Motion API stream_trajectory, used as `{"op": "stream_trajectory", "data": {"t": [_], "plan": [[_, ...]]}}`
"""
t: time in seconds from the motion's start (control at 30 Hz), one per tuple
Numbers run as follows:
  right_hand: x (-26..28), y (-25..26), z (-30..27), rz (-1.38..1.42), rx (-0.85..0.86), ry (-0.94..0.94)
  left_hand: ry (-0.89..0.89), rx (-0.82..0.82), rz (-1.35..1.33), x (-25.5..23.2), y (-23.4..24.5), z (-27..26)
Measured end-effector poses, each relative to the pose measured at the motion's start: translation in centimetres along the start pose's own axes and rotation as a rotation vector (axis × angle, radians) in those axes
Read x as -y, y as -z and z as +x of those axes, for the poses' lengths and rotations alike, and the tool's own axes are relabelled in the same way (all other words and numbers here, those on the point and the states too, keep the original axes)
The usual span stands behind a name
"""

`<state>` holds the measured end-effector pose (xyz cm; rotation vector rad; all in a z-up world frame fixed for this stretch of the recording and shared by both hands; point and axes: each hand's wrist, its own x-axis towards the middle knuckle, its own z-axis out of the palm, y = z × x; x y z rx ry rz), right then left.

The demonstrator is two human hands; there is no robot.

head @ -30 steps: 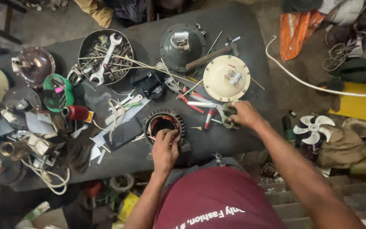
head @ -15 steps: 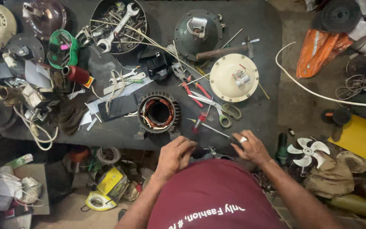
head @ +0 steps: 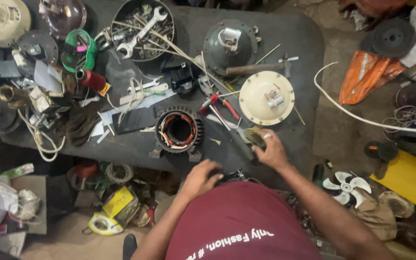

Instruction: The person works on a disassembled electrical motor stator, using pliers and a screwdriver to adjust and secure copper windings and white insulating strips inside the stator slots. The person repeatedly picks up tools, manipulates wires, and presses insulation into place while seated at a cluttered workbench.

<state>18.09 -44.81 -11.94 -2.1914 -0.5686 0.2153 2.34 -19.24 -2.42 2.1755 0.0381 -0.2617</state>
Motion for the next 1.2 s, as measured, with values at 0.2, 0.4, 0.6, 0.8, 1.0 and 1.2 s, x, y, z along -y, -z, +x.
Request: {"op": "stream_trajectory", "data": {"t": [0.2, 0.4, 0.6, 0.8, 1.0, 1.2], "plan": [[-0.1, 0.3, 1.3, -0.117, 0.282, -0.094, 0.305, 0.149, -0.228, 2.1, -5.6, 3.1], [1.3, 0.0, 1.8, -0.414, 0.406, -0.118, 0.247, 0.147, -0.126, 4.0, -6.5, 3.4], [-2.1, 0.5, 1.3, -0.596, 0.39, -0.183, 0.224, 0.114, -0.17, 4.7, -7.1, 2.8], [-3.0, 2.4, 0.6, -0.563, 0.343, -0.149, 0.237, 0.132, -0.161, 3.9, -7.1, 2.8], [-1.3, 3.6, -0.6, -0.143, 0.238, -0.053, -0.005, 0.203, -0.316, 3.8, -7.2, 4.7], [2.3, 4.3, 1.5, -0.2, -0.028, 0.192, -0.164, 0.226, -0.227, 1.4, -6.5, 7.6]]}}
